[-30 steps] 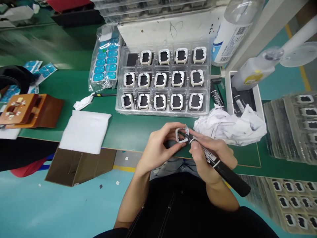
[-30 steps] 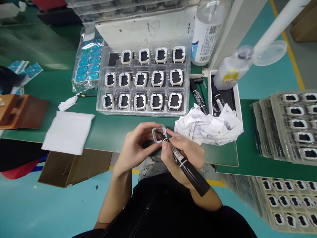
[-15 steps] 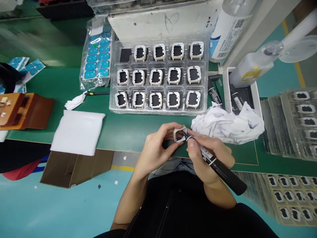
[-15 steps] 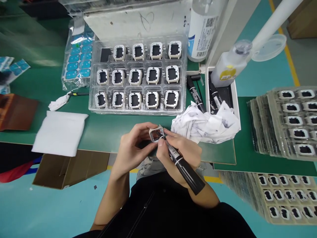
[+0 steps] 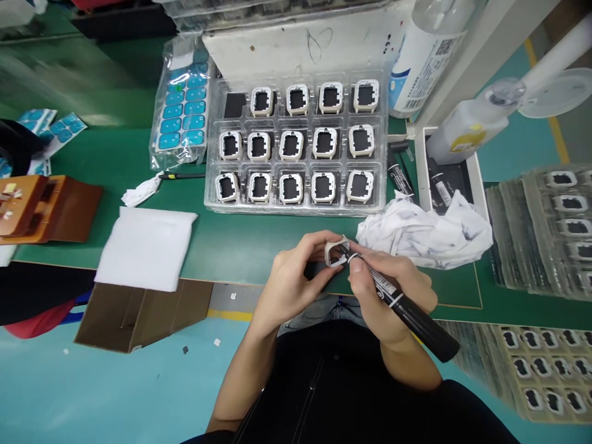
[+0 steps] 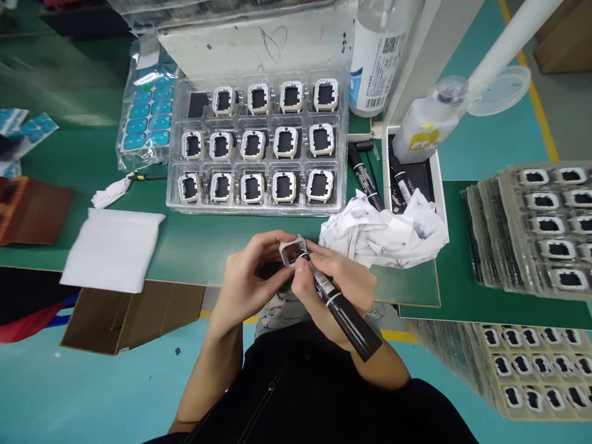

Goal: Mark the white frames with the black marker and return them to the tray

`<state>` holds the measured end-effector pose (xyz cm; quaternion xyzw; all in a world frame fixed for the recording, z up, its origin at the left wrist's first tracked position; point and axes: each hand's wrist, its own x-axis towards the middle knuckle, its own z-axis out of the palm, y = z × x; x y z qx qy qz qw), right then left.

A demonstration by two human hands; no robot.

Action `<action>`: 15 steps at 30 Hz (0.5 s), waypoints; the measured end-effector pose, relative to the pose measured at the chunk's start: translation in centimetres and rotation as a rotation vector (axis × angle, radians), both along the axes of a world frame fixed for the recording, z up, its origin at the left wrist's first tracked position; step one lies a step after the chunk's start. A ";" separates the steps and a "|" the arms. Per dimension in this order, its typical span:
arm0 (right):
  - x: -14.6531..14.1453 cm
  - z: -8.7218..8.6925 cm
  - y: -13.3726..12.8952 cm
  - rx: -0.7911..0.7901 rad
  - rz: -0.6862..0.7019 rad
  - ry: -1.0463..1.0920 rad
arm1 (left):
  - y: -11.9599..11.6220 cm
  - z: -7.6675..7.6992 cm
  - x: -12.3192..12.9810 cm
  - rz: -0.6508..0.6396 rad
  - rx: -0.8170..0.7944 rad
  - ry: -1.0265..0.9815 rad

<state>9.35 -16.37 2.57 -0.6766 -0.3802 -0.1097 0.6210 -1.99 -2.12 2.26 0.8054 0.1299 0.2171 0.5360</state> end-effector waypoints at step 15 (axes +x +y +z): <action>0.1 0.1 0.1 -0.042 -0.010 -0.100 | -0.2 -0.1 0.1 0.010 0.044 -0.026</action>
